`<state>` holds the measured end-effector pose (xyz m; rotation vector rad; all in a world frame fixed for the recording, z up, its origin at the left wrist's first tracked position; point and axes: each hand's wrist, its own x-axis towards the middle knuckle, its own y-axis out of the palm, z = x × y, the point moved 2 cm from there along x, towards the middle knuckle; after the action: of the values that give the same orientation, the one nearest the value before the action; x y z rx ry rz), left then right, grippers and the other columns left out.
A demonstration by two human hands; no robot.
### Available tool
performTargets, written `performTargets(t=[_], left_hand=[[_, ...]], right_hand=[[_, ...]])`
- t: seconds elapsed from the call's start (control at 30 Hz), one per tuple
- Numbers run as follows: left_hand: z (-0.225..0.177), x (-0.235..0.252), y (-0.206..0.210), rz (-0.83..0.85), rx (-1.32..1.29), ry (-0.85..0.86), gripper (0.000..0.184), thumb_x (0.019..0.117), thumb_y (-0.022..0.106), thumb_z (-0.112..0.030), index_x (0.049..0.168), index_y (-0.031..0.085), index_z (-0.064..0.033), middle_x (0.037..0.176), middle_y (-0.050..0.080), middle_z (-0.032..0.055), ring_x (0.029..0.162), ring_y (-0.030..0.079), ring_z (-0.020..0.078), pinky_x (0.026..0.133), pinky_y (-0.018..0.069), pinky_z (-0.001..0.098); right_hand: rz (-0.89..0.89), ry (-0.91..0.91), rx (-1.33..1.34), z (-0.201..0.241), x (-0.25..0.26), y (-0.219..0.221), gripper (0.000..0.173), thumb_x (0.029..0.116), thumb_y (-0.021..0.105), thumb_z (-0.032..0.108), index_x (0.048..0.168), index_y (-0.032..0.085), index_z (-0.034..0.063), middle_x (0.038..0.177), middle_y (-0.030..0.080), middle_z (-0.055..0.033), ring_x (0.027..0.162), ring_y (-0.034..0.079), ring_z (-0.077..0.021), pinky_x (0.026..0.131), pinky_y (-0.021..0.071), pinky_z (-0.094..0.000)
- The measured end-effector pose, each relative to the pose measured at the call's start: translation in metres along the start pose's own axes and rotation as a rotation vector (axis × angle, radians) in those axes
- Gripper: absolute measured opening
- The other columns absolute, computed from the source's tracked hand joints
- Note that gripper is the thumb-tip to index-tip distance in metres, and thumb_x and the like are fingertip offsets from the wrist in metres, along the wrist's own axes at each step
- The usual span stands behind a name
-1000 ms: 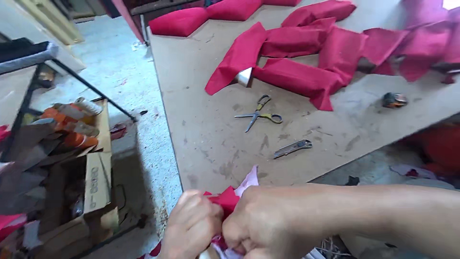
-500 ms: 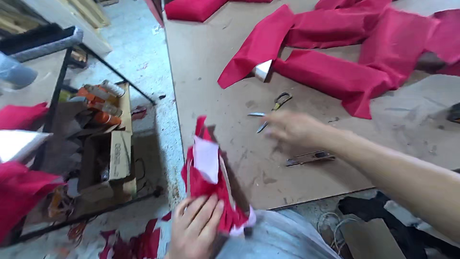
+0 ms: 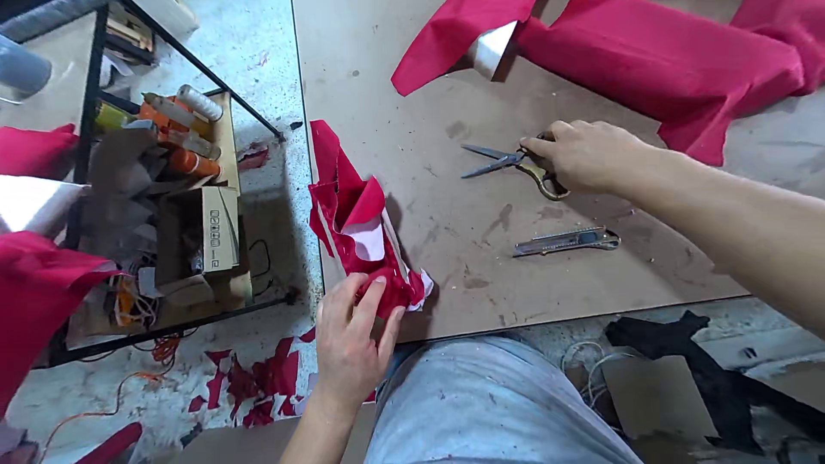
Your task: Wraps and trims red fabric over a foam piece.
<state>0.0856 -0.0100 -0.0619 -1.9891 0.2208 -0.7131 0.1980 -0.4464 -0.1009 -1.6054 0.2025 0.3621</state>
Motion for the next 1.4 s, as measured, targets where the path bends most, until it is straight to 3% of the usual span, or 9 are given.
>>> performTargets(t=[0.2, 0.33, 0.53, 0.67, 0.73, 0.83, 0.93, 1.13, 1.4], left_hand=[[0.009, 0.016, 0.014, 0.158, -0.050, 0.043, 0.032, 0.1040, 0.054, -0.028, 0.127, 0.072, -0.0172, 0.146, 0.057, 0.0101, 0.141, 0.049, 0.0271, 0.116, 0.0410, 0.0510], [0.016, 0.037, 0.012, 0.217, -0.041, 0.099, 0.034, 0.1050, 0.048, -0.023, 0.128, 0.072, -0.0153, 0.148, 0.056, 0.0093, 0.143, 0.046, 0.0284, 0.120, 0.0360, 0.0531], [0.043, 0.036, 0.026, 0.503, 0.026, 0.148, 0.061, 0.0974, 0.050, -0.063, 0.147, 0.058, -0.0282, 0.166, 0.034, 0.0044, 0.157, 0.021, 0.0291, 0.124, 0.0152, 0.0673], [0.055, 0.023, 0.040, 0.497, 0.009, 0.162, 0.067, 0.0976, 0.043, -0.069, 0.155, 0.047, -0.0342, 0.170, 0.026, 0.0011, 0.158, 0.016, 0.0266, 0.123, 0.0086, 0.0699], [0.057, 0.022, 0.042, 0.482, -0.017, 0.168, 0.067, 0.0983, 0.042, -0.068, 0.155, 0.047, -0.0324, 0.170, 0.025, 0.0028, 0.159, 0.014, 0.0285, 0.122, 0.0029, 0.0728], [0.058, 0.020, 0.045, 0.498, -0.034, 0.141, 0.067, 0.0983, 0.043, -0.069, 0.157, 0.043, -0.0364, 0.172, 0.021, 0.0003, 0.159, 0.010, 0.0287, 0.119, 0.0017, 0.0771], [0.056, 0.015, 0.049, 0.545, -0.023, 0.103, 0.067, 0.0983, 0.045, -0.067, 0.159, 0.036, -0.0406, 0.173, 0.012, -0.0051, 0.160, 0.003, 0.0282, 0.119, 0.0151, 0.0745], [0.057, 0.014, 0.050, 0.534, -0.042, 0.130, 0.067, 0.0988, 0.048, -0.063, 0.160, 0.035, -0.0376, 0.173, 0.009, -0.0056, 0.160, 0.003, 0.0269, 0.120, 0.0250, 0.0666], [0.058, 0.014, 0.050, 0.525, -0.049, 0.125, 0.067, 0.0992, 0.047, -0.064, 0.160, 0.036, -0.0370, 0.173, 0.011, -0.0050, 0.160, 0.005, 0.0273, 0.120, 0.0242, 0.0668]], right_hand=[[0.057, 0.067, 0.088, 0.007, -0.013, -0.004, 0.057, 0.0984, 0.054, 0.040, 0.146, 0.055, 0.0095, 0.123, 0.061, -0.0279, 0.107, 0.064, -0.0468, 0.081, 0.0529, -0.0636], [0.084, 0.094, 0.103, 0.024, -0.016, 0.002, 0.052, 0.0946, 0.071, 0.040, 0.132, 0.061, 0.0047, 0.115, 0.063, -0.0273, 0.103, 0.065, -0.0474, 0.081, 0.0541, -0.0648], [0.040, 0.056, 0.376, 0.030, -0.059, -0.018, 0.025, 0.0863, 0.072, 0.040, 0.099, 0.074, 0.0185, 0.076, 0.069, -0.0053, 0.075, 0.068, -0.0278, 0.066, 0.0534, -0.0586], [0.163, 0.042, 1.278, 0.099, -0.161, 0.012, 0.037, 0.1065, 0.041, 0.036, 0.130, 0.062, 0.0161, 0.084, 0.072, -0.0069, 0.066, 0.069, -0.0199, 0.056, 0.0595, -0.0370], [0.210, 0.116, 1.704, 0.155, -0.207, 0.050, 0.058, 0.1036, 0.030, 0.052, 0.136, 0.062, 0.0156, 0.085, 0.070, -0.0111, 0.063, 0.066, -0.0202, 0.055, 0.0578, -0.0352], [0.190, 0.088, 1.962, 0.218, -0.253, 0.098, 0.062, 0.1032, 0.039, 0.055, 0.142, 0.061, 0.0128, 0.120, 0.072, -0.0144, 0.092, 0.068, -0.0180, 0.079, 0.0557, -0.0338], [0.168, 0.053, 1.827, 0.251, -0.273, 0.115, 0.049, 0.1012, 0.051, 0.020, 0.150, 0.054, 0.0184, 0.129, 0.069, -0.0102, 0.107, 0.069, -0.0212, 0.093, 0.0584, -0.0398], [0.160, 0.396, 1.440, 0.267, -0.265, 0.117, 0.067, 0.0763, 0.083, 0.057, 0.134, 0.061, 0.0318, 0.104, 0.072, 0.0082, 0.088, 0.069, -0.0062, 0.079, 0.0608, -0.0299], [-0.052, 0.356, 1.204, 0.286, -0.247, 0.116, 0.056, 0.0847, 0.076, 0.056, 0.134, 0.063, 0.0330, 0.096, 0.070, 0.0097, 0.078, 0.065, -0.0023, 0.069, 0.0586, -0.0268]])
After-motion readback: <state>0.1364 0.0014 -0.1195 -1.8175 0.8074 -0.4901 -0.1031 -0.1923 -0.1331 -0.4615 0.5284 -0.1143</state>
